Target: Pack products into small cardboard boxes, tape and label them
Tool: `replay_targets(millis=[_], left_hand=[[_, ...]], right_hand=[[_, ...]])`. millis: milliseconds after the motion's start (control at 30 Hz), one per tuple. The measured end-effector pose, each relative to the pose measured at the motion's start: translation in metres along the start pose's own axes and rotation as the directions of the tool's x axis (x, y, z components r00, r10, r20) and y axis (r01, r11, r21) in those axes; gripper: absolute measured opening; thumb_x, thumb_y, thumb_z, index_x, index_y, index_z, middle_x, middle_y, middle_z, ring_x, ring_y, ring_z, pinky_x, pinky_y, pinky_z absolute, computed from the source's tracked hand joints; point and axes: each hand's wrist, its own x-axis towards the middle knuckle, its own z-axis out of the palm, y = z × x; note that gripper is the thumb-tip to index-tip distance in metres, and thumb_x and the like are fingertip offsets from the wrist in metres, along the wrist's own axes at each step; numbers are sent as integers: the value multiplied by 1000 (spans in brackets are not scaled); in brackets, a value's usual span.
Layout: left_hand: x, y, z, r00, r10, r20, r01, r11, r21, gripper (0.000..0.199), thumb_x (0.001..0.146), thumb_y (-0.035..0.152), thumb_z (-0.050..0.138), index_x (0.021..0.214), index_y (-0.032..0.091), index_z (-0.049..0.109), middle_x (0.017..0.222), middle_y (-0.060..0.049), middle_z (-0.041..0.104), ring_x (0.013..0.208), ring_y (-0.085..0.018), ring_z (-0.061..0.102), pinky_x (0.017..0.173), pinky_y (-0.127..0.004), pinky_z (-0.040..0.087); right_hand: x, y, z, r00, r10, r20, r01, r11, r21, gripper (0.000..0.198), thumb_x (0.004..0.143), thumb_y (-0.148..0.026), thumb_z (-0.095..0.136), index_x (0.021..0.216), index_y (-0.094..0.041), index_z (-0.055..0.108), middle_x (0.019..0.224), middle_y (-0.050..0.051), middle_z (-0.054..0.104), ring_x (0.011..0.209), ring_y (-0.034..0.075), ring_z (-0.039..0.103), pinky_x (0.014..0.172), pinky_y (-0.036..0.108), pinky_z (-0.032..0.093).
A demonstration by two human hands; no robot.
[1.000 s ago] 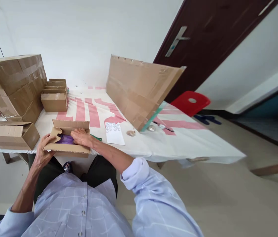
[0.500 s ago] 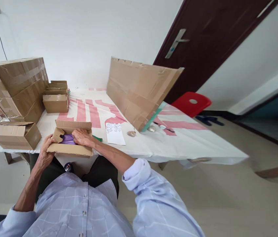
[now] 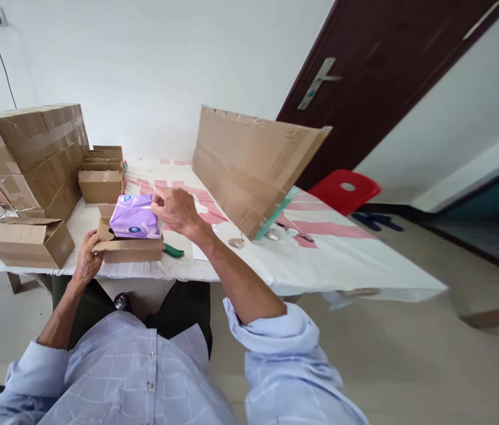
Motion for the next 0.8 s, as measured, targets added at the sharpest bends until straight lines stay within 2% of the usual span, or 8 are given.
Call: replay_targets(millis=[133,267,333,400,500,633,733,800], left_hand=[[20,3,0,999,-33,-32,34,999,23,28,88,20,64,116,22,67,128,-14,63,124,-32,66,109,-53,60],[23,36,-28,996,47,-76,-46,999,10,60,89,29,74,146,24,56,158,-18,50,152,-38,48,120,-61,51],[19,62,-43,982,183,38,-177,975,-132,77,91,41,79,160,30,46,171,-16,40,156,-38,46,116,-57,56],[16,88,-52,930,306,203,-245,929,-278,101,86,56,87,170,34,34,176,-17,37,156,-40,48,115,-54,58],[16,113,-54,882,362,302,-274,915,-296,100,81,63,91,165,30,47,168,-18,48,157,-42,47,125,-59,47],[22,125,-54,942,253,222,-168,925,-339,76,79,66,92,137,24,68,141,-15,68,137,-40,63,118,-59,52],[30,132,-61,983,54,177,26,906,-423,77,78,69,91,138,27,68,131,-10,74,125,-38,70,106,-53,60],[36,138,-64,980,-15,201,111,873,-475,71,84,70,85,139,28,69,133,-9,75,127,-38,70,105,-51,61]], right_hand=[[-10,15,-21,994,43,-98,-14,959,285,8,81,-23,63,73,-20,66,71,1,69,67,15,58,66,29,42],[-26,18,-28,996,70,-48,-39,882,469,15,79,-30,63,68,-20,63,66,-1,64,61,13,52,60,28,40],[-35,16,-25,997,74,2,-64,852,520,18,78,-33,64,66,-20,63,64,-1,62,59,12,49,58,28,39],[-44,12,-18,997,69,44,-82,820,567,20,78,-36,66,65,-20,64,64,-1,61,60,12,48,58,28,40],[-56,5,-7,993,83,86,-119,766,632,28,81,-43,71,65,-20,66,64,0,61,61,14,50,59,29,43],[-70,-4,-4,996,75,37,-78,667,741,44,87,-67,77,87,-23,76,91,5,73,88,24,68,83,38,58],[-78,-7,-5,999,-24,35,-17,520,854,69,81,-82,78,124,-29,74,135,9,72,128,32,67,109,47,56],[-80,-9,1,999,-30,35,-16,480,877,74,80,-79,83,134,-32,67,143,9,69,133,32,66,114,49,53]])
